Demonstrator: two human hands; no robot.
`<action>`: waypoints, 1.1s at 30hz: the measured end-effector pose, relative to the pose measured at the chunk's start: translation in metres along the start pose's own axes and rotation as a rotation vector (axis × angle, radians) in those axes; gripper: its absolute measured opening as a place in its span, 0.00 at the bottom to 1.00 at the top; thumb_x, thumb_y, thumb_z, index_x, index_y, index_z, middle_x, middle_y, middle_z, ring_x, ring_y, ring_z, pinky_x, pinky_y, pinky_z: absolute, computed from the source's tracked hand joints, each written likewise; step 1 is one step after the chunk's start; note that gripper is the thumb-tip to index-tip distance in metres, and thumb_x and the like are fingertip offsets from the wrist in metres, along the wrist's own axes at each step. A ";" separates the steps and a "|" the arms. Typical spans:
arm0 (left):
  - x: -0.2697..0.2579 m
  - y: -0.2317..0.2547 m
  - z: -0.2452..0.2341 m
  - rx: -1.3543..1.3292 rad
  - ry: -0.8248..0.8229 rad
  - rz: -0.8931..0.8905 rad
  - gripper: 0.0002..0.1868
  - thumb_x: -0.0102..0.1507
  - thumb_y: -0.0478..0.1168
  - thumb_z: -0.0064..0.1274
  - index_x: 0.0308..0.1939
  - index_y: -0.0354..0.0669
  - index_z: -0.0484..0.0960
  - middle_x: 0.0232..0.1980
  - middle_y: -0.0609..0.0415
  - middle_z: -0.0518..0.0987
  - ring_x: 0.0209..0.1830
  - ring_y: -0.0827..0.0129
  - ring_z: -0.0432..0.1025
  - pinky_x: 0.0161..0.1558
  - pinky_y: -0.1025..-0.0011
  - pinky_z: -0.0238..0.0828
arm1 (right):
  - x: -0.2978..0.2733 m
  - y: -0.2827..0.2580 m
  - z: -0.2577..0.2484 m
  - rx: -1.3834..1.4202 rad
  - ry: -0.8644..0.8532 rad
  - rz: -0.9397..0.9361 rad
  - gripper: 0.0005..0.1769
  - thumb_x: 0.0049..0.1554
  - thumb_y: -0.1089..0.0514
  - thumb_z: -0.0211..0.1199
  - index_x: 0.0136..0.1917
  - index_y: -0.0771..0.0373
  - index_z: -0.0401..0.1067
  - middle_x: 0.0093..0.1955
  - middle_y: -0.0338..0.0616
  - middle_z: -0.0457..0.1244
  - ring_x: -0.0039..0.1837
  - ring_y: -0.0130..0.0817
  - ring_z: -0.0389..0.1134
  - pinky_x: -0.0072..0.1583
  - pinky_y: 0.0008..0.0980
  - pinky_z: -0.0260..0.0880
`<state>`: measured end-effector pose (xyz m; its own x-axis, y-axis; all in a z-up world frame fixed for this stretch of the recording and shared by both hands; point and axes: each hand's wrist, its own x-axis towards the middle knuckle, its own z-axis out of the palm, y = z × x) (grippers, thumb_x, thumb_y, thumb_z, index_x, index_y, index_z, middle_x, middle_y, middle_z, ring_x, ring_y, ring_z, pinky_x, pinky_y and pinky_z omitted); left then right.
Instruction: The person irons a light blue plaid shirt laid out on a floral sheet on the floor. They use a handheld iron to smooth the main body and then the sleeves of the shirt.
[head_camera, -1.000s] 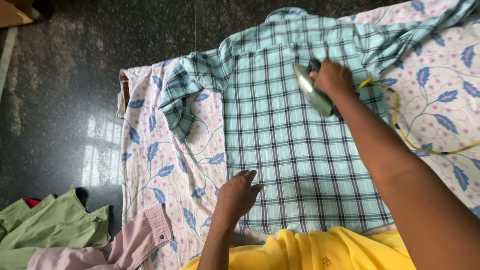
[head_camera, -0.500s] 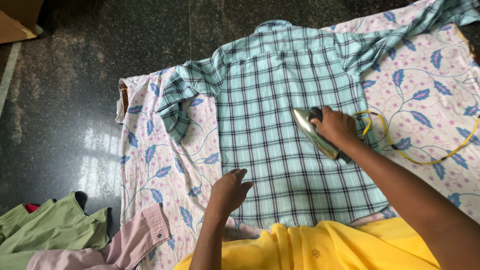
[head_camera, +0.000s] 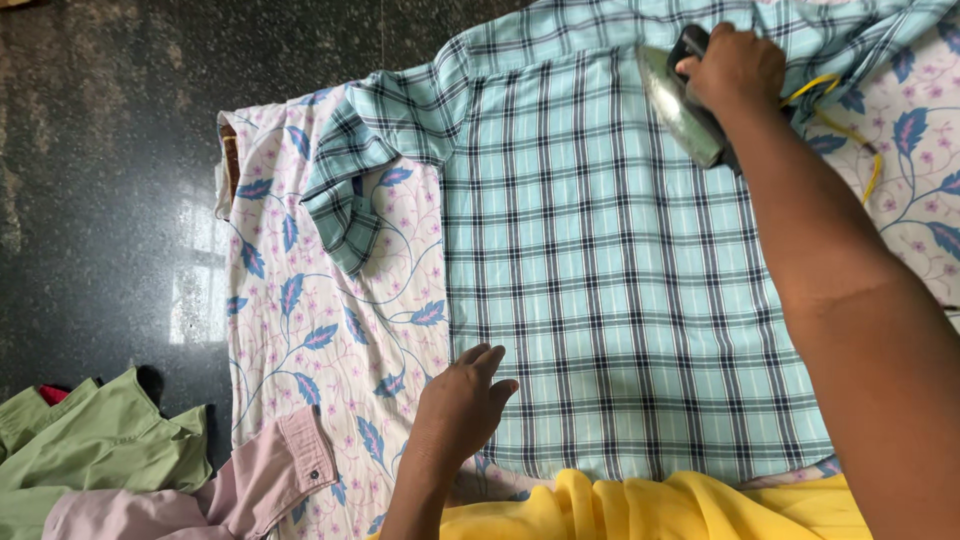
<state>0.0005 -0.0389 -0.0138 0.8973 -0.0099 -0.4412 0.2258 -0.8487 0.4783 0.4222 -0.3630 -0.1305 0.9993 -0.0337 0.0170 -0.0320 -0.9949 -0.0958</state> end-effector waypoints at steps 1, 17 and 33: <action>0.000 0.000 0.000 0.012 -0.011 -0.004 0.26 0.63 0.47 0.56 0.63 0.42 0.76 0.67 0.47 0.75 0.59 0.50 0.75 0.57 0.59 0.72 | 0.006 0.002 0.001 0.008 -0.024 0.037 0.36 0.62 0.32 0.68 0.57 0.70 0.73 0.49 0.63 0.70 0.51 0.59 0.74 0.49 0.52 0.73; -0.001 -0.014 0.005 -0.026 0.107 0.125 0.25 0.62 0.48 0.58 0.60 0.41 0.79 0.60 0.43 0.79 0.56 0.48 0.75 0.55 0.57 0.73 | -0.199 0.047 -0.031 0.163 -0.183 0.176 0.31 0.61 0.36 0.64 0.58 0.68 0.72 0.56 0.66 0.68 0.61 0.65 0.69 0.60 0.58 0.69; -0.009 -0.008 0.000 -0.004 0.081 0.100 0.25 0.63 0.49 0.56 0.62 0.42 0.78 0.63 0.46 0.78 0.57 0.50 0.75 0.56 0.57 0.72 | -0.271 0.075 -0.043 0.630 -0.390 0.304 0.29 0.57 0.39 0.67 0.47 0.70 0.69 0.27 0.45 0.64 0.26 0.35 0.66 0.31 0.38 0.67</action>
<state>-0.0096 -0.0322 -0.0139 0.9430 -0.0521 -0.3287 0.1346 -0.8434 0.5201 0.1480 -0.4329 -0.0994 0.8876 -0.1428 -0.4380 -0.4026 -0.7027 -0.5866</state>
